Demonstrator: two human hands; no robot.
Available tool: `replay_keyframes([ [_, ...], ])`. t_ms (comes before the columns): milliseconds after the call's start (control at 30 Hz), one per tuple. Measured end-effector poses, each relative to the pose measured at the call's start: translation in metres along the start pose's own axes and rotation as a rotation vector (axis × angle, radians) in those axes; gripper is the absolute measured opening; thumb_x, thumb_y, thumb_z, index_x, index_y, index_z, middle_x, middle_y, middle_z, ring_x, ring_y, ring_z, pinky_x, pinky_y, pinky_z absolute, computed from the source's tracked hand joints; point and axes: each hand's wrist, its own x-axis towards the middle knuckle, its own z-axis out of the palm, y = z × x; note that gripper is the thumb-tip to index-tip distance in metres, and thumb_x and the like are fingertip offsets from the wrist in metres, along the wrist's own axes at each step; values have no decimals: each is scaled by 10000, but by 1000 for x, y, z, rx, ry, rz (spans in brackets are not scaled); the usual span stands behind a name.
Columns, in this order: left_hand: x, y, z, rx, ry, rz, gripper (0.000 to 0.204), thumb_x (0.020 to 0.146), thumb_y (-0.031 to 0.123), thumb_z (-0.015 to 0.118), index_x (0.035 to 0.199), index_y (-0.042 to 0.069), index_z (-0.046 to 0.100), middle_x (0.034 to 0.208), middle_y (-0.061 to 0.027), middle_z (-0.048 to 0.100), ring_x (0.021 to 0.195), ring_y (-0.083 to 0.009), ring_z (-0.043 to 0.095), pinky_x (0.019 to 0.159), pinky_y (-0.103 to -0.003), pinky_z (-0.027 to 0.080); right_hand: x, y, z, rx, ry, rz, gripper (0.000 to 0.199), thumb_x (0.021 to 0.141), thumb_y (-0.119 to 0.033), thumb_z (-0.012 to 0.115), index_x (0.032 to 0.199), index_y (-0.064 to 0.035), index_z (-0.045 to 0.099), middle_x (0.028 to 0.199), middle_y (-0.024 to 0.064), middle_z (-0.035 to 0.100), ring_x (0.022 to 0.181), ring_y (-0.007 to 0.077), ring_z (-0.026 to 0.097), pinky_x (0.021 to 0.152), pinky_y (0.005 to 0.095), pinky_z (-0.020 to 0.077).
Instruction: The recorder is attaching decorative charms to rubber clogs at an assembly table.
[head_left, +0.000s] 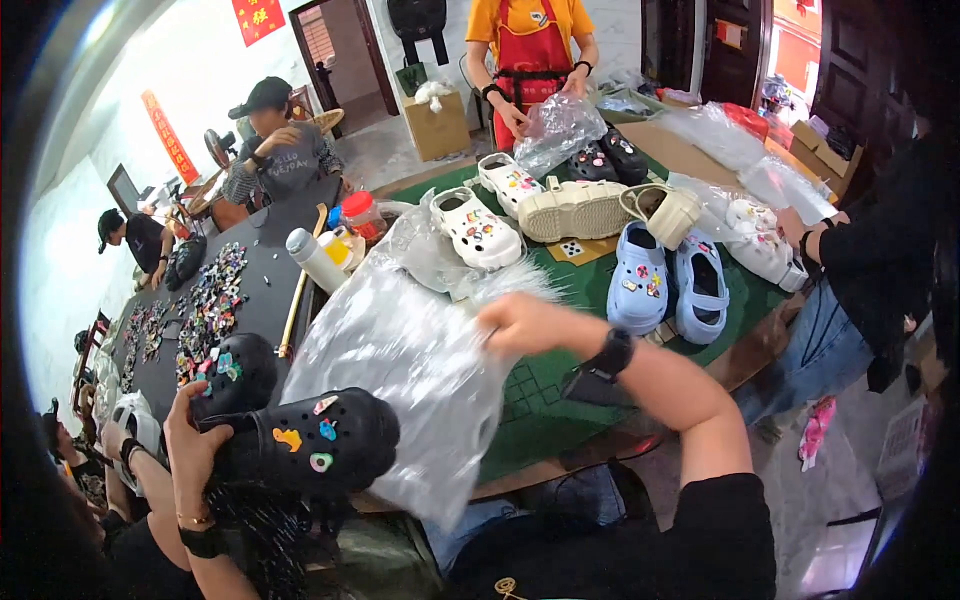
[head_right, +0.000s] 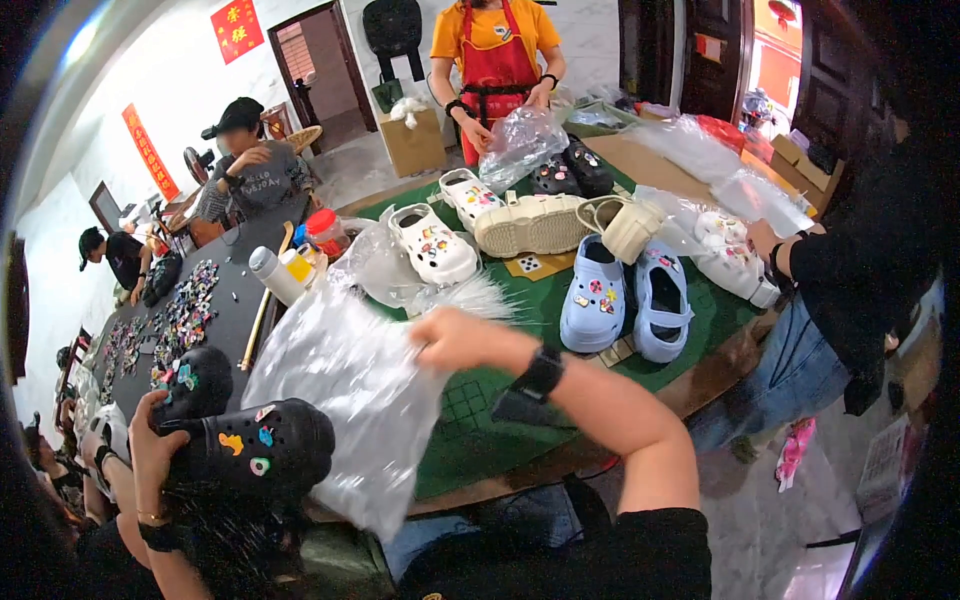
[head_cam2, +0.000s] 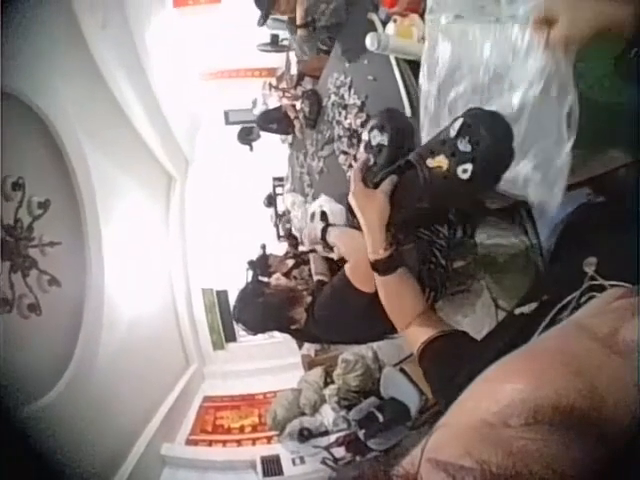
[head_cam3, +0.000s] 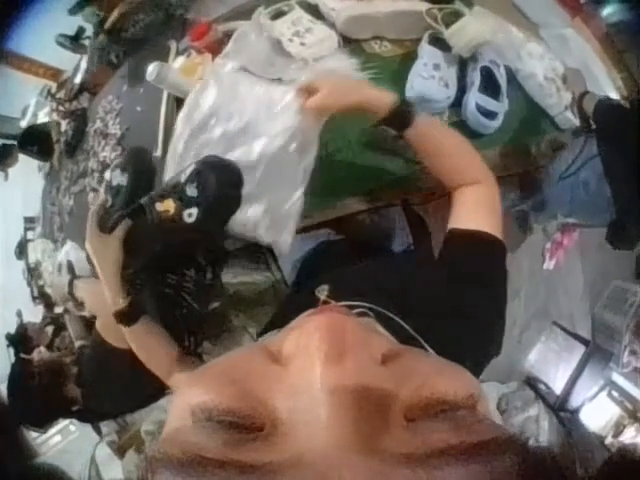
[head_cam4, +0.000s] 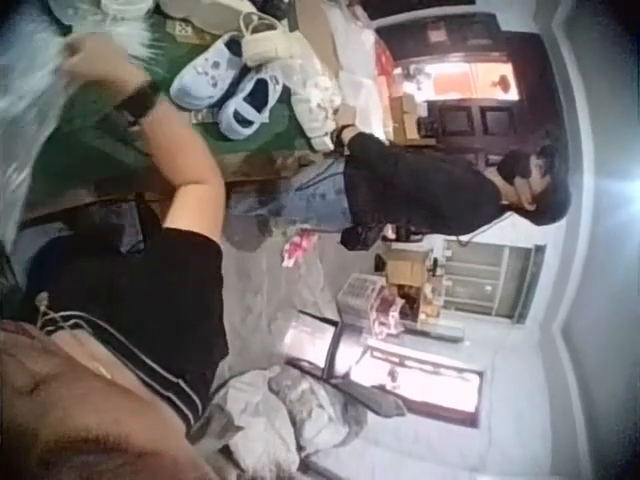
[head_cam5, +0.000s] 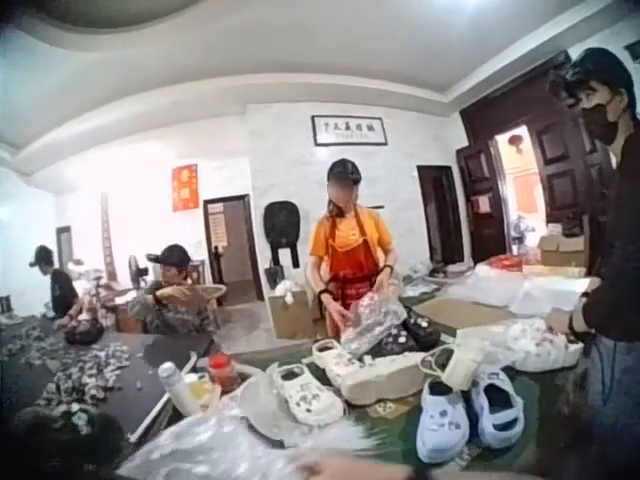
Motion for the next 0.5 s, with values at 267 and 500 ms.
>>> replay_keyframes([
  [267,14,42,64,-322,-379,-99,602,631,-165,720,1195,-34,558,975,-62,650,854,-118,625,751,-252,510,-127,82,-211,337,925,528,140,767,-106,644,895,-66,684,774,-5,610,627,95,544,462,261,367],
  [500,20,21,134,-363,-464,-264,604,685,-90,750,1248,-46,536,1051,-85,652,931,-148,626,829,-276,513,-197,132,-228,670,1344,468,158,865,-154,615,993,-73,570,746,12,569,567,88,528,438,226,363],
])
